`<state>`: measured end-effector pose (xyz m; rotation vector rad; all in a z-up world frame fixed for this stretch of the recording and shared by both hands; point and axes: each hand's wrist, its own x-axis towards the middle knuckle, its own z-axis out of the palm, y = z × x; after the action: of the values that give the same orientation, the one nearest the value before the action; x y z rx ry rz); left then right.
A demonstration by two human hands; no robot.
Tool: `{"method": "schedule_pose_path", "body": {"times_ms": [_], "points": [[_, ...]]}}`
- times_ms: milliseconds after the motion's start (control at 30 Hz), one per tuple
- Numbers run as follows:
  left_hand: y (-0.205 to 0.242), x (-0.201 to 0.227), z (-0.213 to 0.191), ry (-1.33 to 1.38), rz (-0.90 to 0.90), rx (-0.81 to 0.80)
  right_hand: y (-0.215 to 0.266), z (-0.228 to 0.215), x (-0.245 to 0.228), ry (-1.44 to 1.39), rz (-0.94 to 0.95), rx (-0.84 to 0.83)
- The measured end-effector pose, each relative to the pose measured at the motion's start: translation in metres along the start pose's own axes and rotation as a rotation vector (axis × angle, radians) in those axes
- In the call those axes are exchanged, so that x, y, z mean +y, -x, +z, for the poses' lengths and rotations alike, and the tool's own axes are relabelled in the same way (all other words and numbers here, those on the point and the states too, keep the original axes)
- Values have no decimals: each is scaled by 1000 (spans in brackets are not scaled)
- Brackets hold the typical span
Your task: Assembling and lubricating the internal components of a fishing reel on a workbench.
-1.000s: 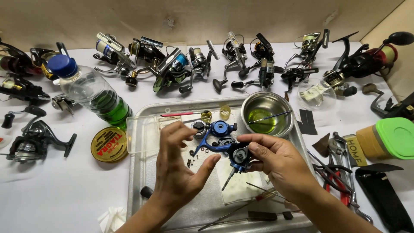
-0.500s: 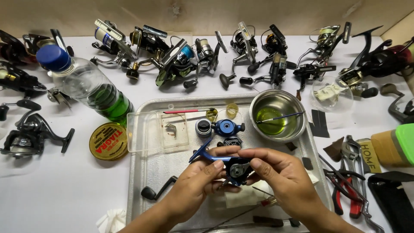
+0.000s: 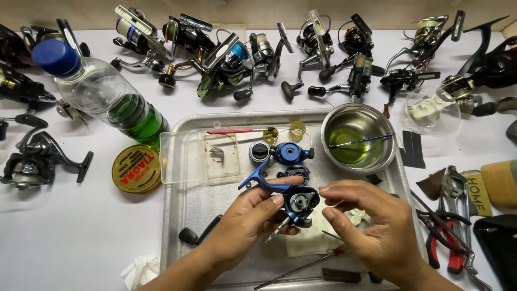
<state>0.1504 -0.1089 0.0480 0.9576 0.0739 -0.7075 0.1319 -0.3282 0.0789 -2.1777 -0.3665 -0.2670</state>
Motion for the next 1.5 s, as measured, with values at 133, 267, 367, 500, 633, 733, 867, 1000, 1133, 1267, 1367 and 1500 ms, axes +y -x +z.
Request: {"method": "schedule_pose_path", "body": {"times_ms": [133, 267, 367, 500, 633, 733, 867, 1000, 1133, 1267, 1367, 1500], "points": [[-1, -6, -4, 24, 2, -32, -1, 1, -1, 26, -54, -3], [-1, -8, -4, -46, 66, -18, 4, 3, 3, 19, -39, 44], [0, -9, -4, -27, 134, -36, 6, 4, 1, -21, 20, 31], [-1, -6, -2, 8, 270, -36, 10, 5, 6, -238, 205, -130], [-3, -16, -6, 129, 338, -57, 14, 13, 7, -365, 463, -292], [0, -13, -3, 62, 369, -94, 20, 24, 11, -519, 719, -444], [-1, -12, -1, 26, 441, -99, 25, 36, 12, -788, 852, -515], [-1, -10, -2, -53, 460, -78, 25, 37, 15, -847, 862, -443], [-1, -11, 0, -49, 478, -56, 24, 40, 10, -829, 880, -398], [2, -12, 3, -150, 539, -35, 24, 39, 7, -872, 874, -419], [4, -11, 4, -191, 594, -83, 21, 35, 2, -855, 828, -371], [6, -11, 0, -193, 590, -173, 22, 29, 3, -862, 862, -302]]}}
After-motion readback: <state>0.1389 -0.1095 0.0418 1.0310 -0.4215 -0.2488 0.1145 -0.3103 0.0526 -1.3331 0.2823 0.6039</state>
